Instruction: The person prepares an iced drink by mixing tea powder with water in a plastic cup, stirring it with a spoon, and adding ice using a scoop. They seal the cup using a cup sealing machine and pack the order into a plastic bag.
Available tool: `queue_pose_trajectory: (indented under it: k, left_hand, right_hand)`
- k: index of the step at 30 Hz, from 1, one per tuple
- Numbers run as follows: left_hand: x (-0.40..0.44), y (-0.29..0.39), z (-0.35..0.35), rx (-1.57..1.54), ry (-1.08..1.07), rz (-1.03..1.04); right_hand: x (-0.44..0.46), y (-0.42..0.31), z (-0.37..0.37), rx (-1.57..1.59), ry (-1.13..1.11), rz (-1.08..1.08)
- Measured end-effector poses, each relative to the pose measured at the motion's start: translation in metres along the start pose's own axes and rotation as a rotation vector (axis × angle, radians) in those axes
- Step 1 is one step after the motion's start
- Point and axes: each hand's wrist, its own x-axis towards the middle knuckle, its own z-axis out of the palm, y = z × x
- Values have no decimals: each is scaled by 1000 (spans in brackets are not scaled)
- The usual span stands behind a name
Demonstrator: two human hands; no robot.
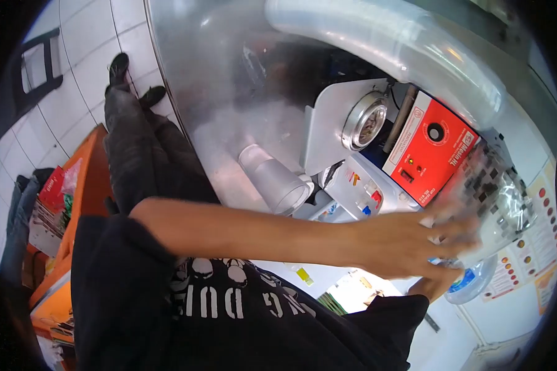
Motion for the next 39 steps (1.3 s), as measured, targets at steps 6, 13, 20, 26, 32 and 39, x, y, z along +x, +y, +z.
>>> queue_pose_trajectory:
  k: [6, 13, 20, 26, 32, 39]
  left_hand:
    - [-114, -31, -100, 255, 196, -1002]
    - [-118, -50, -91, -141, 104, -1104]
    - [-120, -62, -93, -194, 111, -1149]
    - [-131, -71, -87, -313, 121, -1082]
    - [-113, -92, -61, -372, 131, -1070]
    - [-95, -140, -20, -351, 60, -1117]
  right_hand:
    - [146, 70, 34, -347, 83, -213]
    - [211, 164, 56, -473, 142, -116]
    - [175, 61, 32, -836, 22, 13]
    - [218, 101, 35, -684, 9, -101]
    - [230, 159, 11, -564, -18, -125]
    - [173, 142, 8, -471, 200, -156]
